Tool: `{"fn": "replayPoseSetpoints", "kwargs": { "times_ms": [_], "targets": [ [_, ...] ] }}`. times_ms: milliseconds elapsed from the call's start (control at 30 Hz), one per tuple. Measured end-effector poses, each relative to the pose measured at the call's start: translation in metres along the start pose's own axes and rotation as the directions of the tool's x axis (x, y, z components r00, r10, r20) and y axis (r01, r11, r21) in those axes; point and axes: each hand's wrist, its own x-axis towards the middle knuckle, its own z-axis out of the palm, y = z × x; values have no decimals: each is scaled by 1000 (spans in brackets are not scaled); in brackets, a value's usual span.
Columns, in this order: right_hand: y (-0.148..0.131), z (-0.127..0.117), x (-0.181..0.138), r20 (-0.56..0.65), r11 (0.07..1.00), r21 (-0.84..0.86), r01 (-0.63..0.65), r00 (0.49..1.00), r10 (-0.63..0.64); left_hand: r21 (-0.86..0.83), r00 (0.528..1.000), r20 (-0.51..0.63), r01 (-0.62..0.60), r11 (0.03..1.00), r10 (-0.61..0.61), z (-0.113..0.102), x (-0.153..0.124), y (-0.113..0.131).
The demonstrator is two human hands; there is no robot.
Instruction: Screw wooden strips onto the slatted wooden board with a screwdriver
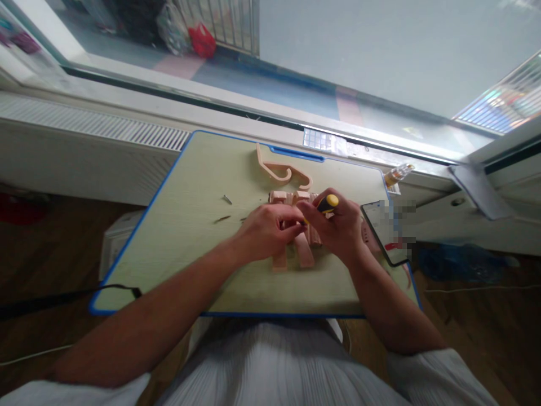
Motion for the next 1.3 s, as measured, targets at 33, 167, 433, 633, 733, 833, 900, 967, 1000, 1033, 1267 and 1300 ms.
{"fn": "replayPoseSetpoints", "kwargs": {
  "times_ms": [33,167,433,633,733,833,900,967,1000,1033,1267,1300],
  "targets": [
    [0,0,0,16,1000,14,-9,1000,9,-1,1000,4,-2,1000,2,0,0,-2],
    [-3,-7,1,64,992,117,-54,997,47,-23,1000,24,-20,1000,21,0,1,-5],
    [1,-19,-3,171,922,380,-72,985,6,33,998,51,-23,999,21,-2,2,-6],
    [11,-3,-8,99,900,433,-45,995,2,36,999,49,-26,999,25,-3,2,-7],
    [11,1,-9,62,922,387,-25,998,1,29,999,42,-2,1000,1,-4,1,-3],
    [12,2,-8,51,935,353,-35,999,18,-14,1000,17,17,1000,-17,-6,0,2],
    [12,3,-6,49,941,336,-42,998,27,-48,999,-7,38,998,-38,-7,0,5],
    [11,4,-5,56,941,333,-55,998,38,-82,998,-27,54,995,-56,-7,0,6],
    [10,4,-5,65,938,338,-69,997,50,-96,998,-35,52,994,-55,-6,0,6],
    [10,4,-4,71,933,350,-87,995,66,-105,998,-44,44,994,-49,-6,0,6],
    [10,4,-8,73,875,471,-111,994,87,-66,996,-86,-18,998,12,-3,-2,5],
    [11,4,-9,77,868,484,-110,994,83,-59,997,-77,-23,998,19,-3,-2,4]
  ]
}}
